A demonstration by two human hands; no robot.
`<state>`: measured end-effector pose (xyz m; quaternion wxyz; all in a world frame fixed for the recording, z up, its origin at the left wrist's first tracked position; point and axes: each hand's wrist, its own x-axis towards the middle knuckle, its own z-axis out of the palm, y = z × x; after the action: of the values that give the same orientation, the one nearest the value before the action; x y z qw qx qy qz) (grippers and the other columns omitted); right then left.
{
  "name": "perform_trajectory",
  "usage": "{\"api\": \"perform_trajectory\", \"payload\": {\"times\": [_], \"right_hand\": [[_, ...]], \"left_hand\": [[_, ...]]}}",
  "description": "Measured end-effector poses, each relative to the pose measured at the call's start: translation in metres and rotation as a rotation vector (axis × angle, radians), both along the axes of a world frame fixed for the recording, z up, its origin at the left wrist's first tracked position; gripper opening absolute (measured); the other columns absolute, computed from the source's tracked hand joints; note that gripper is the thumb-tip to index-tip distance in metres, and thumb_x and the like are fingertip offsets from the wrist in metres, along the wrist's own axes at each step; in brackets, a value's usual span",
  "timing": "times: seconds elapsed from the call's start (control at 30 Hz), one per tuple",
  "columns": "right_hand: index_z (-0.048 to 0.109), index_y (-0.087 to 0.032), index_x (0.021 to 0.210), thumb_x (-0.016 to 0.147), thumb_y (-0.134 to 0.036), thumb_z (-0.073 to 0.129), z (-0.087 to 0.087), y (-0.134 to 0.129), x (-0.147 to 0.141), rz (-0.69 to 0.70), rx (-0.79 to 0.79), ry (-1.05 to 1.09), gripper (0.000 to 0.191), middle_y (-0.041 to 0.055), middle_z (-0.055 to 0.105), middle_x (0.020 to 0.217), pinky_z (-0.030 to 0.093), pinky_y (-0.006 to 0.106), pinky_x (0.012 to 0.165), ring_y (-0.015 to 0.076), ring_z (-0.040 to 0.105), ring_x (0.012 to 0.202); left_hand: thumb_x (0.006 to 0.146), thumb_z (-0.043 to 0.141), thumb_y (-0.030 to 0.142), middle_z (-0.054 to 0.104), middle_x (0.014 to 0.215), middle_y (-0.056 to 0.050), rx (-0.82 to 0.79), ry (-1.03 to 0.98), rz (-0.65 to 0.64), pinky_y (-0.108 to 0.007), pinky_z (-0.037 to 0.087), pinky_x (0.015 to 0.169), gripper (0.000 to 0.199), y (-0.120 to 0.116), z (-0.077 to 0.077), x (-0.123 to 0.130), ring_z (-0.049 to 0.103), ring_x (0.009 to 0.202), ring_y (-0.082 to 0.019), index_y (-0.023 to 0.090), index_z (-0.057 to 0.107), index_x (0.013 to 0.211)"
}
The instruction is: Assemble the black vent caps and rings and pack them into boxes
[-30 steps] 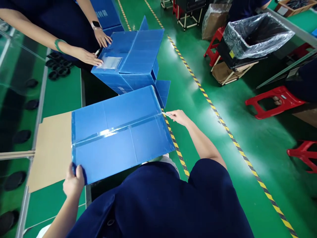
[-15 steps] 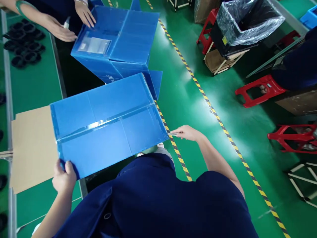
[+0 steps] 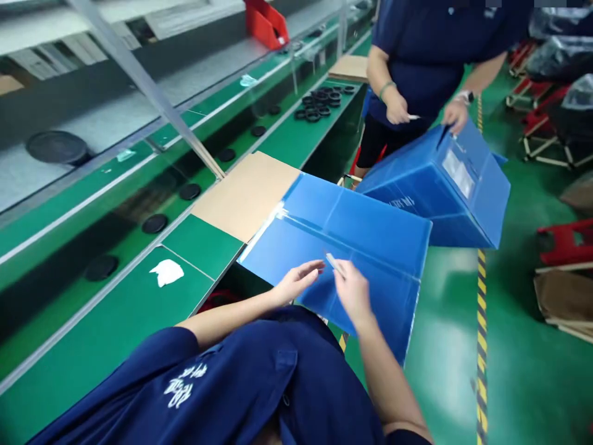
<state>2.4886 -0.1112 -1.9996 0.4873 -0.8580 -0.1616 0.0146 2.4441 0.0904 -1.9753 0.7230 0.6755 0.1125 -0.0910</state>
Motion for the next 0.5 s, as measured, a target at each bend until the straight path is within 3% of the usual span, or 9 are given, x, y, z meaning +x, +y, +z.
{"api": "perform_trajectory", "payload": {"times": [0.1, 0.2, 0.27, 0.37, 0.5], "right_hand": [[0.073, -0.016, 0.116, 0.105, -0.023, 0.039, 0.009, 0.108, -0.001, 0.144, -0.096, -0.28, 0.037, 0.0148, 0.073, 0.112, 0.057, 0.044, 0.099, 0.026, 0.068, 0.108], [0.064, -0.015, 0.138, 0.105, -0.022, 0.043, 0.013, 0.163, 0.002, 0.259, -0.062, -0.402, 0.04, 0.0156, 0.066, 0.133, 0.053, 0.042, 0.108, 0.0253, 0.061, 0.124], [0.059, -0.017, 0.145, 0.104, -0.027, 0.05, 0.009, 0.177, 0.006, 0.303, -0.06, -0.407, 0.043, 0.0149, 0.062, 0.141, 0.052, 0.043, 0.111, 0.0257, 0.057, 0.131], [0.062, -0.019, 0.143, 0.105, -0.03, 0.052, -0.009, 0.18, 0.007, 0.249, -0.13, -0.362, 0.041, 0.0152, 0.063, 0.136, 0.053, 0.047, 0.109, 0.0269, 0.058, 0.128], [0.061, -0.02, 0.143, 0.105, -0.029, 0.05, -0.041, 0.176, -0.011, 0.18, -0.238, -0.331, 0.04, 0.0155, 0.064, 0.134, 0.056, 0.049, 0.105, 0.027, 0.06, 0.125]], "left_hand": [[0.079, 0.076, 0.066, 0.076, 0.104, -0.013, -0.307, 0.044, 0.338, -0.034, 0.056, 0.087, 0.06, 0.015, 0.003, 0.015, 0.071, 0.099, -0.024, 0.014, 0.073, 0.109], [0.082, 0.075, 0.06, 0.075, 0.103, -0.013, -0.354, 0.034, 0.463, -0.033, 0.058, 0.085, 0.052, 0.075, 0.009, 0.041, 0.072, 0.093, -0.022, 0.013, 0.071, 0.103], [0.089, 0.07, 0.055, 0.074, 0.102, -0.012, -0.2, 0.019, 0.44, -0.032, 0.059, 0.078, 0.043, 0.123, 0.012, 0.073, 0.071, 0.084, -0.018, 0.014, 0.069, 0.101], [0.092, 0.071, 0.046, 0.069, 0.08, -0.006, 0.026, 0.045, 0.415, -0.025, 0.055, 0.065, 0.033, 0.186, 0.012, 0.139, 0.064, 0.065, -0.012, 0.013, 0.068, 0.088], [0.086, 0.081, 0.031, 0.059, 0.058, -0.001, 0.136, 0.102, 0.357, -0.024, 0.052, 0.064, 0.031, 0.23, 0.001, 0.231, 0.058, 0.056, -0.01, 0.013, 0.062, 0.069]]}}
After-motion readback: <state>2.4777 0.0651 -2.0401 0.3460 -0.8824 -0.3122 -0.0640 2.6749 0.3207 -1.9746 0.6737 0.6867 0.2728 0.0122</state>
